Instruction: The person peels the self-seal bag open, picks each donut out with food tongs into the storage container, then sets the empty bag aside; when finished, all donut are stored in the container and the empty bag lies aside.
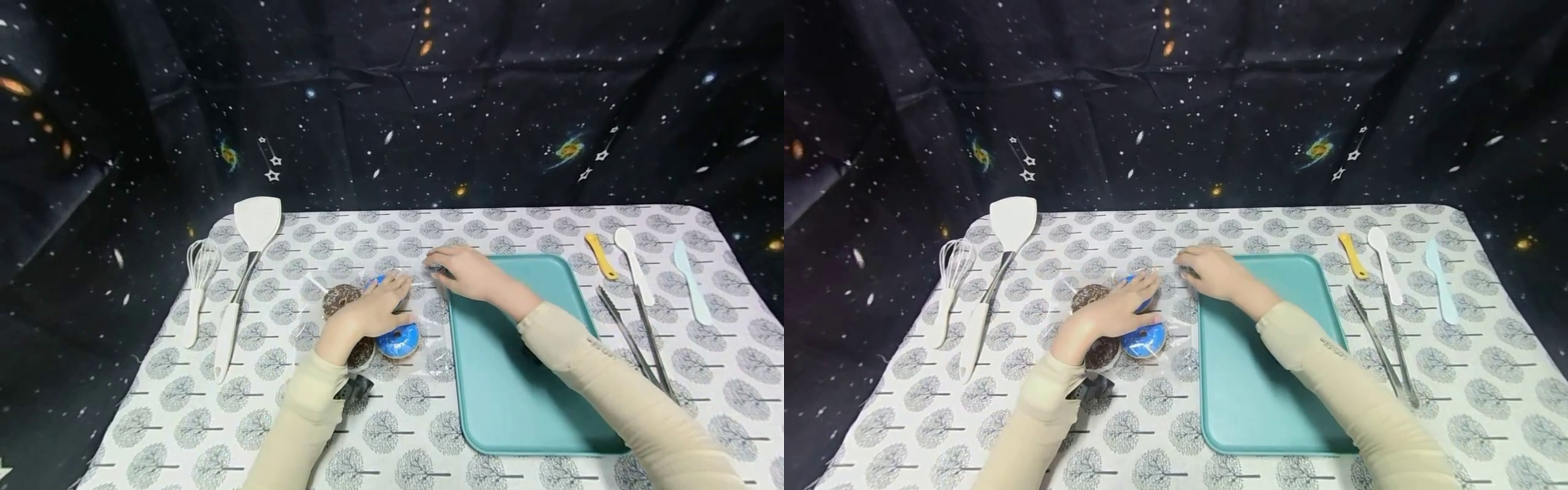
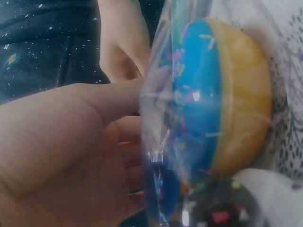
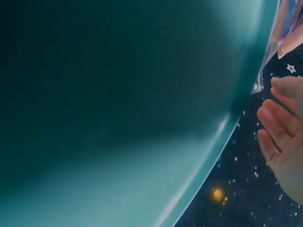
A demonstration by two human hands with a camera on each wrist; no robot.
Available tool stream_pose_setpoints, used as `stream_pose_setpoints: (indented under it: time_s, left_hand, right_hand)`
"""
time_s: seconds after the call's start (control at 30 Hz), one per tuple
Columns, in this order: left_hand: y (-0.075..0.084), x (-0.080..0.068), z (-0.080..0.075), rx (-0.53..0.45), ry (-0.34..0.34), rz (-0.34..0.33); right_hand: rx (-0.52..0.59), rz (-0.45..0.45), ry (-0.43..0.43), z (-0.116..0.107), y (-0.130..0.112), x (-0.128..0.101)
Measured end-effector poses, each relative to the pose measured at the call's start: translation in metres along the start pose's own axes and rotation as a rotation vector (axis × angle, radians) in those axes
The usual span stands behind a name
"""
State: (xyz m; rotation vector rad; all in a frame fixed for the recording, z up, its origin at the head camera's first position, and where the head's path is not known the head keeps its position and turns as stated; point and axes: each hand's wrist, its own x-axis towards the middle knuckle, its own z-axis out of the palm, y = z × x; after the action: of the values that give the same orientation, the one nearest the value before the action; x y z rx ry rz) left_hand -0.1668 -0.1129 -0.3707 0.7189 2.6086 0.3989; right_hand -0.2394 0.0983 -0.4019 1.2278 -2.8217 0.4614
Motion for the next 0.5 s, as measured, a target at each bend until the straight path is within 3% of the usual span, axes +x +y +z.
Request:
stream_pose_setpoints:
  time_s: [0.2, 0.5]
  left_hand:
    - [0.001, -0.007, -0.002, -0.035, -0.127, 0.010]
    - [0.000, -0.005, 0.000, -0.053, -0.143, -0.006]
  right_hand:
    - [0.019, -0.039, -0.031, 0.007, -0.006, 0.010]
    - [0.043, -0.047, -0.062, 0.006, -0.005, 0.016]
